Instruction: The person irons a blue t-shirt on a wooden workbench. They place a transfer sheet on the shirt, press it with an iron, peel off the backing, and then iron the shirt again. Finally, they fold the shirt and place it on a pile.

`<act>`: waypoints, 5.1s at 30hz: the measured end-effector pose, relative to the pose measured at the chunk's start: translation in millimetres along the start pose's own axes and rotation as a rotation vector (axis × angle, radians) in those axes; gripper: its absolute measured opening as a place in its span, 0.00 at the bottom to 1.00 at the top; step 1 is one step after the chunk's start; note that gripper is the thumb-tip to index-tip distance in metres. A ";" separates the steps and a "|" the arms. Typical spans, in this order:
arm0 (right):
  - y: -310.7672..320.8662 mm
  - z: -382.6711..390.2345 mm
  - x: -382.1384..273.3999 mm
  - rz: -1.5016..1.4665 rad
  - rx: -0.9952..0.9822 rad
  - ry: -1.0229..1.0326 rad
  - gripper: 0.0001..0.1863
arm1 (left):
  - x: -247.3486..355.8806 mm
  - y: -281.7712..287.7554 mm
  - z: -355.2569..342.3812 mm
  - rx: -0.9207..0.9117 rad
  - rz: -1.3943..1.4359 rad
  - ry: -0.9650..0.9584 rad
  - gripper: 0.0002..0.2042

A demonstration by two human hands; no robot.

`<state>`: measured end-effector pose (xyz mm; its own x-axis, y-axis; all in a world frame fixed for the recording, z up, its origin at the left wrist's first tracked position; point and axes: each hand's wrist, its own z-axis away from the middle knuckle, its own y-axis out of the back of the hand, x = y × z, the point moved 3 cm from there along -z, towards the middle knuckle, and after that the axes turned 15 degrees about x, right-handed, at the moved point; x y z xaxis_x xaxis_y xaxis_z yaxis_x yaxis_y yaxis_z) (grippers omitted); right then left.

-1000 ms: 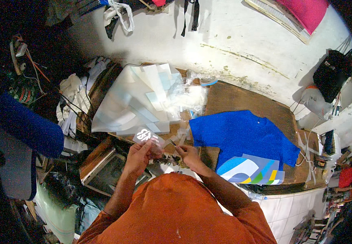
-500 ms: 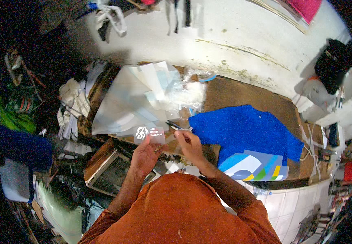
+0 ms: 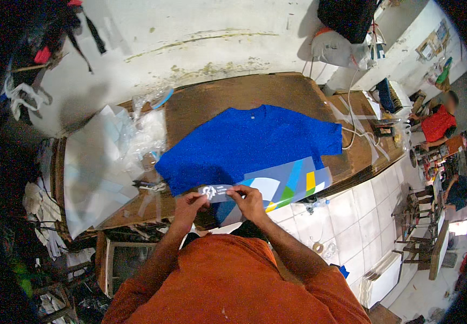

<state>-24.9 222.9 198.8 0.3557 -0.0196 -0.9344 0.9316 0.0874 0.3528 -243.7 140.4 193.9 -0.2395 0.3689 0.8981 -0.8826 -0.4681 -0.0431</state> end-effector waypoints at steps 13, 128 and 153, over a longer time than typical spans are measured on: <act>105.8 -184.6 88.6 0.469 0.178 0.267 0.16 | 28.8 -241.1 -167.7 -0.051 -0.846 -1.131 0.21; 59.5 -311.2 55.3 0.232 -1.077 1.543 0.45 | -47.2 -339.4 -54.0 0.633 -1.216 -0.499 0.31; 122.8 -150.8 90.5 0.541 -0.082 0.766 0.27 | -23.6 -262.4 -93.2 0.436 -1.017 -0.733 0.17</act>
<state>110.5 382.1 150.1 0.5657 0.7019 -0.4328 0.6355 -0.0365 0.7713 -44.1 329.4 143.1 0.8402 0.2547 0.4787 -0.3029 -0.5119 0.8039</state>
